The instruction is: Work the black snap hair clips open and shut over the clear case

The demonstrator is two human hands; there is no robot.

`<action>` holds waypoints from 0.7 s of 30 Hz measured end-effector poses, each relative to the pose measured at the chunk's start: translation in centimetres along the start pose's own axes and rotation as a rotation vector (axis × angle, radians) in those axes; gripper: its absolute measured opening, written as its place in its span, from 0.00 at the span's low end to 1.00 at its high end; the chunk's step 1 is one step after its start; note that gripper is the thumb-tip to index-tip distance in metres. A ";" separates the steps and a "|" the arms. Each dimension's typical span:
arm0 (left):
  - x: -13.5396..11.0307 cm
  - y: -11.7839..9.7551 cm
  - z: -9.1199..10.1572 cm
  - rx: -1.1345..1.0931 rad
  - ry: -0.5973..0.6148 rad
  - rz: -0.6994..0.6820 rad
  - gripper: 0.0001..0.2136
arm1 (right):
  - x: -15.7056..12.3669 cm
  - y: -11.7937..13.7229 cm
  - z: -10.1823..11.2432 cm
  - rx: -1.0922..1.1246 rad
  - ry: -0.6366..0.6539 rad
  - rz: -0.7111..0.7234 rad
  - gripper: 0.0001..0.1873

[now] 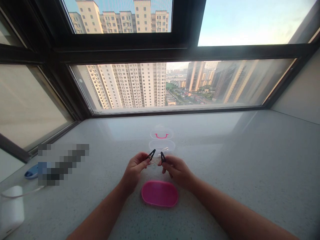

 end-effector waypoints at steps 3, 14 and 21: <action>0.1 0.3 0.2 0.031 -0.046 0.001 0.07 | -0.1 0.0 0.2 -0.072 -0.014 -0.008 0.08; 0.5 0.7 0.0 0.041 -0.012 0.053 0.09 | 0.0 -1.0 -0.2 0.084 0.025 -0.065 0.08; 0.5 0.6 -0.4 -0.006 0.033 0.082 0.13 | 0.1 -0.9 -0.4 0.144 0.028 -0.079 0.11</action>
Point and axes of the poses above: each hand's wrist, its own x-axis towards the middle knuckle, its own z-axis out of the back of the hand, y = z × x, the point moved 2 cm from there along x, towards the middle knuckle, and after that the axes turned 14 degrees about y, right-handed, at the moved point
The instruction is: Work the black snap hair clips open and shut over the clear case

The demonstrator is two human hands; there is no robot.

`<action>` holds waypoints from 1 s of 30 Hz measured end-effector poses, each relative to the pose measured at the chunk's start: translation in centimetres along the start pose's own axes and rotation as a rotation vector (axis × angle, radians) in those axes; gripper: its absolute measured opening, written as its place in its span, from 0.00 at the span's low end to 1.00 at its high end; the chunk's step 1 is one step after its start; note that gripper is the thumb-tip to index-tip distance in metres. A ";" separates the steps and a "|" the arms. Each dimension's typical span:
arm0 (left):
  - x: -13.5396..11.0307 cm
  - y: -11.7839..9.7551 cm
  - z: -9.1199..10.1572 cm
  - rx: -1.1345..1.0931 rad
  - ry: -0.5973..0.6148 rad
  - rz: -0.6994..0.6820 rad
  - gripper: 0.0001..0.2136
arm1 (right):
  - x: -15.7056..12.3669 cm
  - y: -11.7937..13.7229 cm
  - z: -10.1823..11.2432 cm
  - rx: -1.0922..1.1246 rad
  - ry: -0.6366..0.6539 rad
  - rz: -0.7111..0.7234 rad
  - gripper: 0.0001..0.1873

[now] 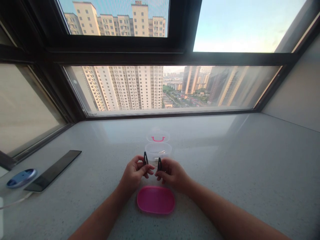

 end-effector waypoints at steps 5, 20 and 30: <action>0.0 0.0 0.1 -0.028 0.018 0.039 0.16 | 0.1 -0.1 0.1 0.024 0.006 0.006 0.13; 0.1 0.8 0.1 -0.054 0.057 0.044 0.12 | 0.2 -0.7 0.5 0.179 0.037 0.005 0.16; 0.2 1.1 0.1 -0.028 0.077 0.068 0.12 | 0.3 -0.5 0.4 0.098 0.029 -0.040 0.19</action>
Point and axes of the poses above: each hand's wrist, its own x-axis towards the middle knuckle, its own z-axis out of the back of the hand, y = z × x, the point moved 2 cm from there along x, towards the middle knuckle, and after that the axes turned 14 degrees about y, right-handed, at the moved point
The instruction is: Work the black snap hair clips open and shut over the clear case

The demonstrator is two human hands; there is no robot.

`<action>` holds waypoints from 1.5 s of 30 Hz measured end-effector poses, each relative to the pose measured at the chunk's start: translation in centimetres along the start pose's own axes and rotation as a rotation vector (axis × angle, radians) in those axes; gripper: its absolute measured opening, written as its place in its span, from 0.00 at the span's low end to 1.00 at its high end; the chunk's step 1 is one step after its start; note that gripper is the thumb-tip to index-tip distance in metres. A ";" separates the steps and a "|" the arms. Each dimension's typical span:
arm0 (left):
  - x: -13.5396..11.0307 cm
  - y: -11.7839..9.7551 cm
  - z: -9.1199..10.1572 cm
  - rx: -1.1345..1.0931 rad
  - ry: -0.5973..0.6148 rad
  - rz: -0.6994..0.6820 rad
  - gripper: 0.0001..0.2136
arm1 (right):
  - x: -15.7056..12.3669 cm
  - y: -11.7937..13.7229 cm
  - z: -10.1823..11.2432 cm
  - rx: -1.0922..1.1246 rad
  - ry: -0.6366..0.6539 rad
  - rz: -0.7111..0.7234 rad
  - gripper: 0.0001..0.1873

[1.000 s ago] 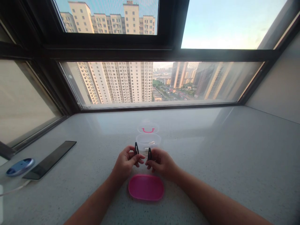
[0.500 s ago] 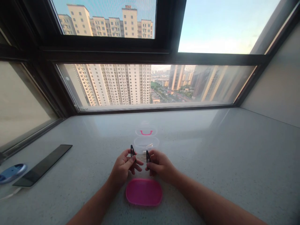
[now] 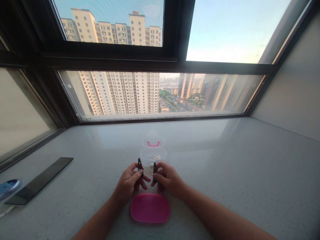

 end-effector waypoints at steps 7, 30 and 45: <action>-0.2 -0.2 0.0 0.054 -0.022 -0.011 0.11 | 0.0 0.0 0.0 -0.001 0.016 -0.001 0.19; -0.1 -0.7 0.3 0.189 -0.031 -0.082 0.07 | 0.0 0.0 -0.1 -0.077 0.037 0.020 0.12; 0.0 0.0 0.2 0.179 0.033 -0.107 0.07 | 0.1 0.7 -0.5 -0.054 0.050 0.039 0.11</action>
Point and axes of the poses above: each hand's wrist, its own x-axis towards the middle knuckle, its own z-axis out of the back of the hand, y = z × x, the point moved 2 cm from there along x, towards the middle knuckle, and after that the axes turned 14 degrees about y, right-handed, at the moved point
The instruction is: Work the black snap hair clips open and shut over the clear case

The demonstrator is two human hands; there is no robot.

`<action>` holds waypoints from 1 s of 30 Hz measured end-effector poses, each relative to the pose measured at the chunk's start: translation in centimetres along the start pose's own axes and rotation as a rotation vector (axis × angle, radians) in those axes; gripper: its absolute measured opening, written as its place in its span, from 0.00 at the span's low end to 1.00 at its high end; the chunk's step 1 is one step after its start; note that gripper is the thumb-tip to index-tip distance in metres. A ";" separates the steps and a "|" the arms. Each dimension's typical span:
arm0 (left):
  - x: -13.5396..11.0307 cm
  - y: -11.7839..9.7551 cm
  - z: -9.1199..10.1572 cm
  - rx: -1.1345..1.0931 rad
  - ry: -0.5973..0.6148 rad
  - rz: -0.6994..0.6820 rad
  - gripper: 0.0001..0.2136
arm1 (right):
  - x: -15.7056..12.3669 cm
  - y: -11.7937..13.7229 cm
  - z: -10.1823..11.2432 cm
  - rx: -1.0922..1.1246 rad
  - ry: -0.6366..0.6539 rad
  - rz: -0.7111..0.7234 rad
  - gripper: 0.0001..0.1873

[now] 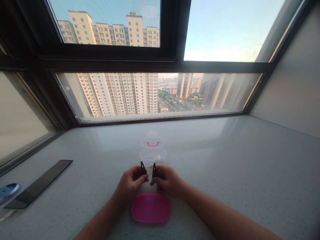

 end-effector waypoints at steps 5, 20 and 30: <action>0.2 0.0 0.1 0.030 -0.007 0.002 0.07 | 0.0 -0.2 0.2 0.029 0.018 0.001 0.11; 0.2 0.0 0.1 0.007 -0.010 0.082 0.09 | 0.0 -0.2 0.3 0.042 0.027 -0.019 0.08; 0.1 -0.1 0.0 0.000 0.001 0.083 0.09 | -0.1 -0.3 0.3 -0.040 0.003 -0.055 0.10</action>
Point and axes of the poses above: each hand's wrist, its own x-axis towards the middle knuckle, its own z-axis out of the back of the hand, y = z × x, the point moved 2 cm from there along x, towards the middle knuckle, and after that the axes turned 14 degrees about y, right-handed, at the moved point
